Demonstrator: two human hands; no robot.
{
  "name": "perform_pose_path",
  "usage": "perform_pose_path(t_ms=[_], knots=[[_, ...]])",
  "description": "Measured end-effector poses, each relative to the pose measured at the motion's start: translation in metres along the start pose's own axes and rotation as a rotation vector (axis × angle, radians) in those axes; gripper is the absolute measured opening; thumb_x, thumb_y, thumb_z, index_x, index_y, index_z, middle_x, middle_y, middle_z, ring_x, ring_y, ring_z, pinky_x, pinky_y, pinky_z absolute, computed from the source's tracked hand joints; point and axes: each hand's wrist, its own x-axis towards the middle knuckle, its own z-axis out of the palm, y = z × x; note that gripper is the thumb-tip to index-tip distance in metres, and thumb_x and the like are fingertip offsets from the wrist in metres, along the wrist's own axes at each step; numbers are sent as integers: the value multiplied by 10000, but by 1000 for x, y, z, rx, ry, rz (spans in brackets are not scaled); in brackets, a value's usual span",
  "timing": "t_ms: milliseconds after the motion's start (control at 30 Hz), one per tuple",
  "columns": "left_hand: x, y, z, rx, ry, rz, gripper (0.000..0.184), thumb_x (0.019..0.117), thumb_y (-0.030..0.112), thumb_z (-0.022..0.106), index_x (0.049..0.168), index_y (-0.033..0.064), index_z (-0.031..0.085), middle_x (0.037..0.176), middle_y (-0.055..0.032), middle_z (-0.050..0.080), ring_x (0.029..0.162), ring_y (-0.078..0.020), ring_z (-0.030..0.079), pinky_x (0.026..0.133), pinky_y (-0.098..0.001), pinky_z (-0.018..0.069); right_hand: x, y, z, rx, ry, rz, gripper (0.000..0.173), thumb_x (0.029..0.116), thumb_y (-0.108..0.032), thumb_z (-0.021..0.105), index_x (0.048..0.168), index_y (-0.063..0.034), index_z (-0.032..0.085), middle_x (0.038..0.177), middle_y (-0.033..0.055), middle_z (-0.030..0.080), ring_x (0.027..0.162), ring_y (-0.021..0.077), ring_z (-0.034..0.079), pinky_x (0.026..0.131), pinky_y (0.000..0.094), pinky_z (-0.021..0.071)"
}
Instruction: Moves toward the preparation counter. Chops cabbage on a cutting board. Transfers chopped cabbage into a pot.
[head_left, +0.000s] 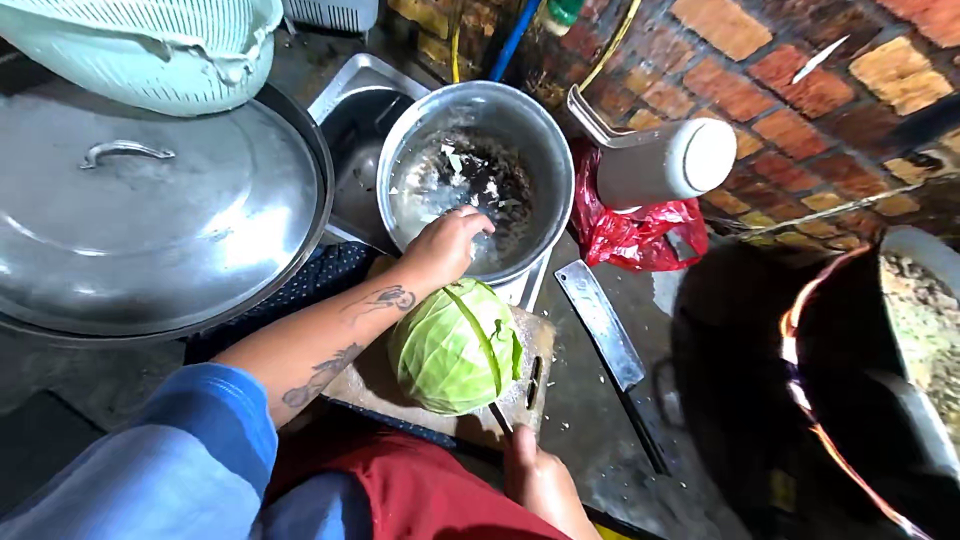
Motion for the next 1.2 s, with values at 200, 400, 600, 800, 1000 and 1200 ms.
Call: perform_pose_path(t_ms=[200,400,600,800,1000,1200], knots=[[3,-33,23,40,-110,-26,395,886,-129,590,1233,18,707,1394,-188,609,1295,-368,582,1092,-516,467,21,-4,8,-37,-312,150,261,1055,-131,493,1240,10,610,878,233,723,794,438,738,704,596,591],[5,-37,13,-351,135,-31,260,1025,0,495,1208,-52,672,1228,-206,688,1107,-265,688,1009,-423,540,12,-5,24,-64,-135,110,197,1062,-170,507,1138,-37,630,751,164,707,688,378,737,606,548,597],[-85,18,-39,-140,349,117,539,984,381,594,1366,3,558,1365,-159,616,1298,-239,577,1108,-453,472,-5,-7,28,-33,-131,116,180,1043,-165,527,1147,-56,628,751,150,707,690,361,738,608,536,599],[-190,59,25,18,205,112,1016,660,796,758,1413,138,578,1507,-219,489,1418,-381,448,1137,-549,419,-44,8,39,23,22,46,149,964,-150,619,1042,-30,661,691,136,673,584,333,703,514,514,582],[-193,65,37,-42,194,127,1010,625,784,764,1389,148,588,1464,-197,520,1360,-333,500,1090,-487,464,-67,7,25,80,-75,135,271,1049,-254,538,1086,-14,657,730,159,687,637,351,717,565,532,587],[-186,59,39,-80,194,136,995,615,732,801,1375,122,604,1487,-169,504,1392,-318,464,1118,-492,436,-59,1,32,80,-135,187,231,1059,-199,517,1131,-14,634,782,160,699,702,353,732,623,527,598]])
